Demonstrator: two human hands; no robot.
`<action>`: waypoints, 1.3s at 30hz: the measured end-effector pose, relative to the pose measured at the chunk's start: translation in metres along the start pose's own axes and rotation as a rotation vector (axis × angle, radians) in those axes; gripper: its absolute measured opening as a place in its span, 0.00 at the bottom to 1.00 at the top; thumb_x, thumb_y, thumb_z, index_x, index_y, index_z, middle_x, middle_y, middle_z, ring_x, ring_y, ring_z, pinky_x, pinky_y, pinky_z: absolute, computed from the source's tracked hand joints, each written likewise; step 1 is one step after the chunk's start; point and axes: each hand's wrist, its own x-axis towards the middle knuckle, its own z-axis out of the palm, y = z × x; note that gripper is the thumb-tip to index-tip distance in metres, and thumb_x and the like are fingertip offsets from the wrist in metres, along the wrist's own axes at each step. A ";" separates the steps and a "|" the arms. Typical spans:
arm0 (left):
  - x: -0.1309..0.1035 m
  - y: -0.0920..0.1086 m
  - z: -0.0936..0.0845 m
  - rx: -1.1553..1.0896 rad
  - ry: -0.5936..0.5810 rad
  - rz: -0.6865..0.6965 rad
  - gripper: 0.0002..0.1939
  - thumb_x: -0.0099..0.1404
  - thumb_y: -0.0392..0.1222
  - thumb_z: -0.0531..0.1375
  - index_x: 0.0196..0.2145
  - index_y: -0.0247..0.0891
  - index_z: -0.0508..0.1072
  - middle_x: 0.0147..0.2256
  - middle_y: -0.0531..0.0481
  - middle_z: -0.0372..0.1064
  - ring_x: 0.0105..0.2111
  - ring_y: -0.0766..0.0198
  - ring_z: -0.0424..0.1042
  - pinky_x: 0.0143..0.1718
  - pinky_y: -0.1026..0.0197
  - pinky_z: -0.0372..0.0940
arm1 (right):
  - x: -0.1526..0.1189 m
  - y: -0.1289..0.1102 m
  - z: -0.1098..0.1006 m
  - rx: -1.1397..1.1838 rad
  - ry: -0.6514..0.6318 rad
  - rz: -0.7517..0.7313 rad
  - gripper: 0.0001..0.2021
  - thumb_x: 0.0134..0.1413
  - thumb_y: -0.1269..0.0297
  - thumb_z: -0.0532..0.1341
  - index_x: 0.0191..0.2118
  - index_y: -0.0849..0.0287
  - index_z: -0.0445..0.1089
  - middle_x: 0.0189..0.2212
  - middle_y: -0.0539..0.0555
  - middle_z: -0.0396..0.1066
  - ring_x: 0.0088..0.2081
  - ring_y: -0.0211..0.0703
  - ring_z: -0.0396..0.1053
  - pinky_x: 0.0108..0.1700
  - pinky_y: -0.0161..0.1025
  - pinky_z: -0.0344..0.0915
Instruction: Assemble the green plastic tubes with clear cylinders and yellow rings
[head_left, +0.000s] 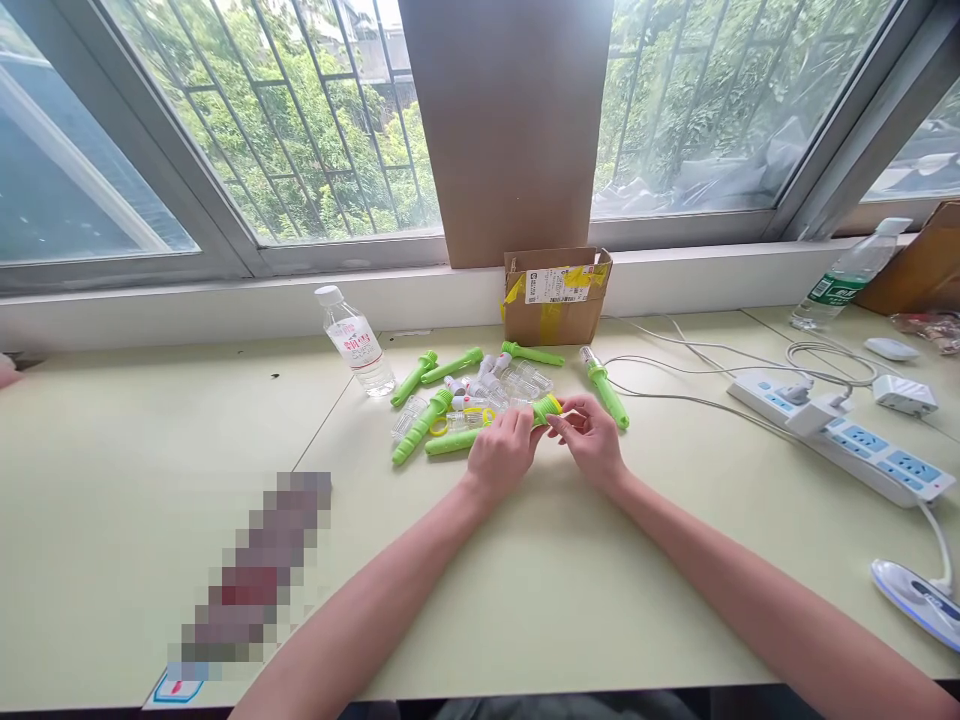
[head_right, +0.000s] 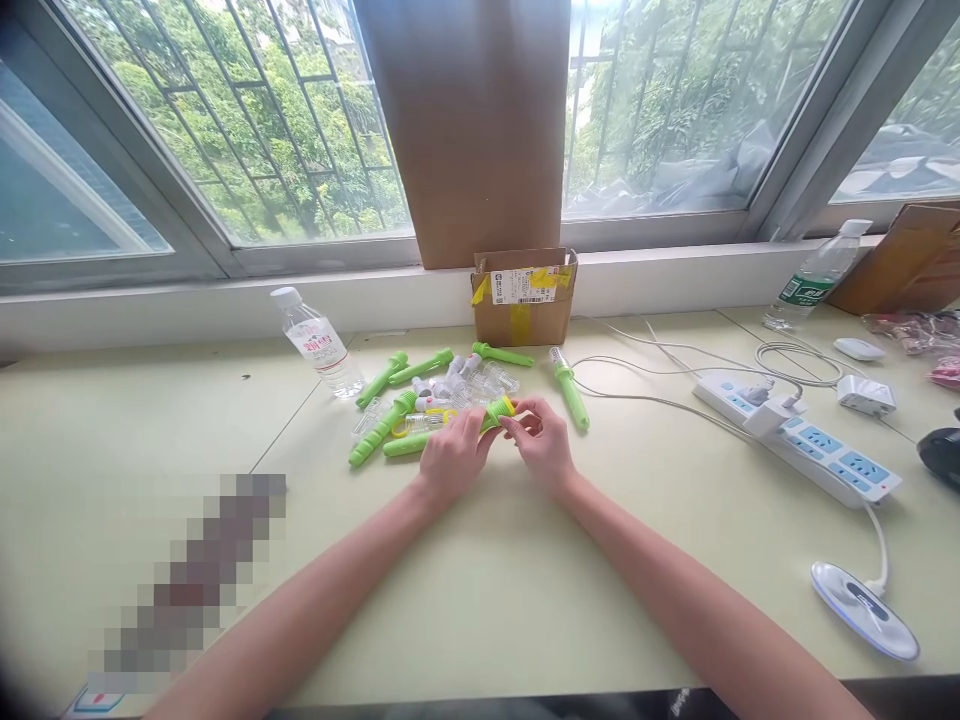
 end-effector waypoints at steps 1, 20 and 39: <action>0.000 0.000 0.001 0.002 -0.004 -0.002 0.11 0.69 0.48 0.52 0.41 0.37 0.64 0.27 0.49 0.67 0.26 0.61 0.69 0.22 0.63 0.55 | 0.000 0.001 0.000 0.005 0.002 0.007 0.19 0.45 0.49 0.66 0.32 0.56 0.62 0.39 0.57 0.73 0.24 0.41 0.74 0.22 0.38 0.71; -0.004 -0.002 0.003 -0.270 -0.076 -0.185 0.12 0.69 0.49 0.50 0.41 0.38 0.65 0.29 0.50 0.71 0.24 0.63 0.71 0.21 0.64 0.55 | -0.001 -0.005 -0.001 -0.105 -0.096 -0.038 0.18 0.48 0.50 0.65 0.37 0.56 0.61 0.45 0.58 0.70 0.30 0.43 0.75 0.27 0.40 0.73; 0.011 -0.016 -0.009 -0.904 -0.263 -0.347 0.11 0.66 0.49 0.54 0.37 0.39 0.65 0.22 0.56 0.64 0.20 0.69 0.61 0.21 0.66 0.54 | -0.002 -0.006 -0.004 -0.178 -0.155 -0.141 0.13 0.51 0.57 0.64 0.37 0.53 0.59 0.47 0.56 0.68 0.29 0.41 0.75 0.26 0.38 0.72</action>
